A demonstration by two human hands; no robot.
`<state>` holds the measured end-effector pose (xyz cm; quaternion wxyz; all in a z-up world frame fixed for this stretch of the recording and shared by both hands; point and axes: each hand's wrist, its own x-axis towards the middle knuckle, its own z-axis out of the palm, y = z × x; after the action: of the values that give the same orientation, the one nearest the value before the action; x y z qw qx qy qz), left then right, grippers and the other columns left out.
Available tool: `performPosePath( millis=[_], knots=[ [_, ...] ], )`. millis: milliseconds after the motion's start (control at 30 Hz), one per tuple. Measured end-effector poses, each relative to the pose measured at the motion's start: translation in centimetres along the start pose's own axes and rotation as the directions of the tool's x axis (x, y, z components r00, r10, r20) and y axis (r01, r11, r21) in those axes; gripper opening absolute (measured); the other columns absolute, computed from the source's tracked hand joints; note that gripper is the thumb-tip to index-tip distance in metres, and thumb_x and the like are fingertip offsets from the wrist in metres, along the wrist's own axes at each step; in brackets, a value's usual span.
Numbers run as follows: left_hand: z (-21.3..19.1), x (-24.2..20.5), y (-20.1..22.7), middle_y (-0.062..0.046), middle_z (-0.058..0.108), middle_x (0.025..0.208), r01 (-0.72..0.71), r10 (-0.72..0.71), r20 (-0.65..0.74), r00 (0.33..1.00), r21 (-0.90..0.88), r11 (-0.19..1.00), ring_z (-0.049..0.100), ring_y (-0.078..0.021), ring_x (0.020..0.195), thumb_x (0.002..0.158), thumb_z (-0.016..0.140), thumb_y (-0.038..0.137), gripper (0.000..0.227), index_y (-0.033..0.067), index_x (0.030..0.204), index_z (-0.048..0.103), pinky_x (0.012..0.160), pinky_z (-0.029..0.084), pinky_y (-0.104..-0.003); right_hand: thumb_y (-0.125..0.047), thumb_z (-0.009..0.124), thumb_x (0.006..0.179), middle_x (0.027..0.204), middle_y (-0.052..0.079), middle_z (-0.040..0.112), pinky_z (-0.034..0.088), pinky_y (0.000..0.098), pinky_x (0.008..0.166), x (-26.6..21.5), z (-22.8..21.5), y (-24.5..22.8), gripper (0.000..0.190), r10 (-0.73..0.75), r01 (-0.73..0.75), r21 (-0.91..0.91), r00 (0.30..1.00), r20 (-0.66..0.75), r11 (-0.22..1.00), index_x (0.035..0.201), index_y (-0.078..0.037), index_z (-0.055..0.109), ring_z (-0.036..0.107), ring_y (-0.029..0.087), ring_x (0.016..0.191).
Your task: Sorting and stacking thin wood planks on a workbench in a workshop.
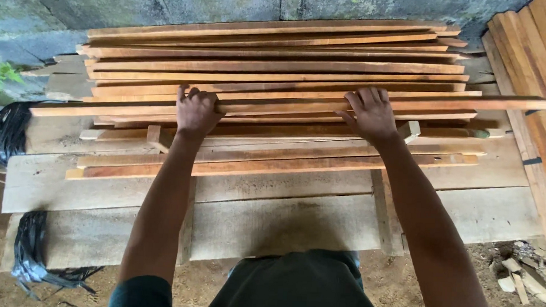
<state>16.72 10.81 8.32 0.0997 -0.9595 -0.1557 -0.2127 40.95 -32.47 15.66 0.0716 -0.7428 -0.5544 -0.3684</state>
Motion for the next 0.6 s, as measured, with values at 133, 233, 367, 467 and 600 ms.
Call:
performPosePath(
  millis=[133,233,367,467,600],
  knots=[
    [-2.8,-2.6,0.4,-0.003,0.077,0.094,0.001,-0.012,0.223,0.975,0.048,0.999,0.073,-0.0191,0.097,0.077,0.08,0.053,0.044,0.0207,0.104,0.067,0.12,0.024,-0.047,-0.053,0.081,0.085,0.093,0.004,0.061,0.053,0.0373,0.084,-2.5,0.7,-0.9,0.045,0.045,-0.045,0.021,0.999,0.009,0.999,0.105,-0.015,0.07,0.067,0.024,0.092],
    [-5.4,-4.0,1.8,-0.013,0.079,0.093,-0.107,0.055,0.356,0.933,0.129,0.986,0.078,-0.0244,0.096,0.086,0.07,0.056,0.065,0.0129,0.134,0.06,0.123,0.018,-0.043,-0.035,0.072,0.087,0.071,0.0,0.055,0.055,0.0319,0.07,-4.8,1.0,-1.9,0.021,0.036,-0.04,-0.096,0.998,-0.046,0.995,0.086,-0.02,0.058,0.066,0.022,0.064],
    [-10.2,-5.7,3.0,-0.009,0.078,0.082,-0.099,0.113,0.17,0.979,-0.089,0.991,0.078,-0.0288,0.091,0.079,0.077,0.061,0.055,0.0192,0.11,0.06,0.108,0.042,-0.036,-0.038,0.072,0.078,0.065,-0.002,0.063,0.056,0.0381,0.059,-6.7,-1.6,-2.5,0.029,0.167,-0.164,-0.031,0.981,0.096,0.986,0.095,-0.024,0.053,0.07,0.024,0.057],
    [-10.7,-7.6,3.0,-0.007,0.076,0.085,-0.205,0.203,-0.027,0.979,-0.18,0.962,0.076,-0.0251,0.089,0.081,0.072,0.065,0.053,0.0184,0.106,0.065,0.106,0.041,-0.041,-0.041,0.076,0.077,0.076,0.006,0.068,0.058,0.0432,0.064,-6.7,-3.1,-3.1,0.036,0.127,-0.149,0.123,0.977,0.172,0.981,0.103,-0.021,0.061,0.073,0.031,0.066],
    [-8.0,-10.2,3.3,-0.007,0.072,0.09,-0.358,0.336,-0.224,0.915,-0.062,0.932,0.072,-0.0233,0.091,0.074,0.081,0.057,0.053,0.0146,0.104,0.068,0.101,0.046,-0.046,-0.049,0.084,0.077,0.096,0.011,0.068,0.064,0.0462,0.073,-10.4,-1.5,-3.7,0.046,0.057,-0.095,0.152,0.97,0.236,0.984,0.105,-0.016,0.069,0.075,0.037,0.086]
  ],
)
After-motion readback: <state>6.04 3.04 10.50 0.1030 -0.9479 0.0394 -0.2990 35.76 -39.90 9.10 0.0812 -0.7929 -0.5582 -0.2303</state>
